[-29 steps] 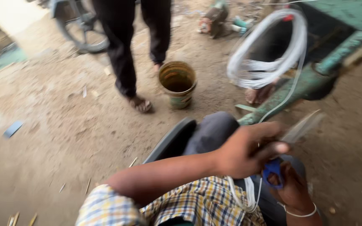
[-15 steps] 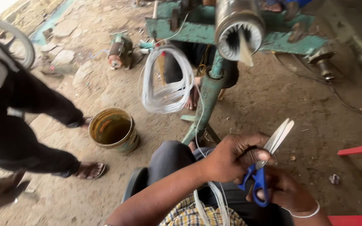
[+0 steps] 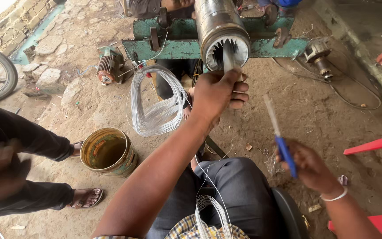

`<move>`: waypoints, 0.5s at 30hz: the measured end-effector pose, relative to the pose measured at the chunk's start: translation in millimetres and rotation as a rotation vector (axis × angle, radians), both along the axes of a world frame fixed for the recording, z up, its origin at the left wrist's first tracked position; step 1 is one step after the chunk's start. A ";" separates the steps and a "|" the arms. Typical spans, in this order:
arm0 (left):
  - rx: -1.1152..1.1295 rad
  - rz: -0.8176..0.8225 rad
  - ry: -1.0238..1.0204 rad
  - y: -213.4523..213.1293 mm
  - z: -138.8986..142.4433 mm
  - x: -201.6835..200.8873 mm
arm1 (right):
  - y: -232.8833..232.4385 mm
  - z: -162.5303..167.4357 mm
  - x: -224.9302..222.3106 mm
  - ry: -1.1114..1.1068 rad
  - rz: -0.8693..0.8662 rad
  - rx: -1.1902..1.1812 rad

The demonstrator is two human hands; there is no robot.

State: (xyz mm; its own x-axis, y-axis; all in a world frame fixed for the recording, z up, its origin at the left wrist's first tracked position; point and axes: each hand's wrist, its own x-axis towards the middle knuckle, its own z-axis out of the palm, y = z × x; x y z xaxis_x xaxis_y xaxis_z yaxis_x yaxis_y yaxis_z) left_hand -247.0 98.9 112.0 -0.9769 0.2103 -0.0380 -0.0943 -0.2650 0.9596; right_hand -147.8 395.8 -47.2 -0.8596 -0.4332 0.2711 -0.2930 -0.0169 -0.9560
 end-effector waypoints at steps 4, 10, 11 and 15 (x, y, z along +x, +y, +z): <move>0.124 -0.044 0.139 1.5 -28.0 -1.6 | 17.9 42.6 -5.4 0.058 -0.149 0.217; 0.268 -0.053 0.166 -0.5 -46.7 -4.4 | 17.9 107.8 -29.5 0.876 -0.809 0.921; 0.212 -0.006 0.165 0.2 -44.7 -3.3 | 18.8 116.6 -33.3 1.038 -0.884 1.028; 0.125 0.086 0.130 4.1 -31.4 3.5 | 18.6 132.6 -50.4 1.199 -0.966 1.164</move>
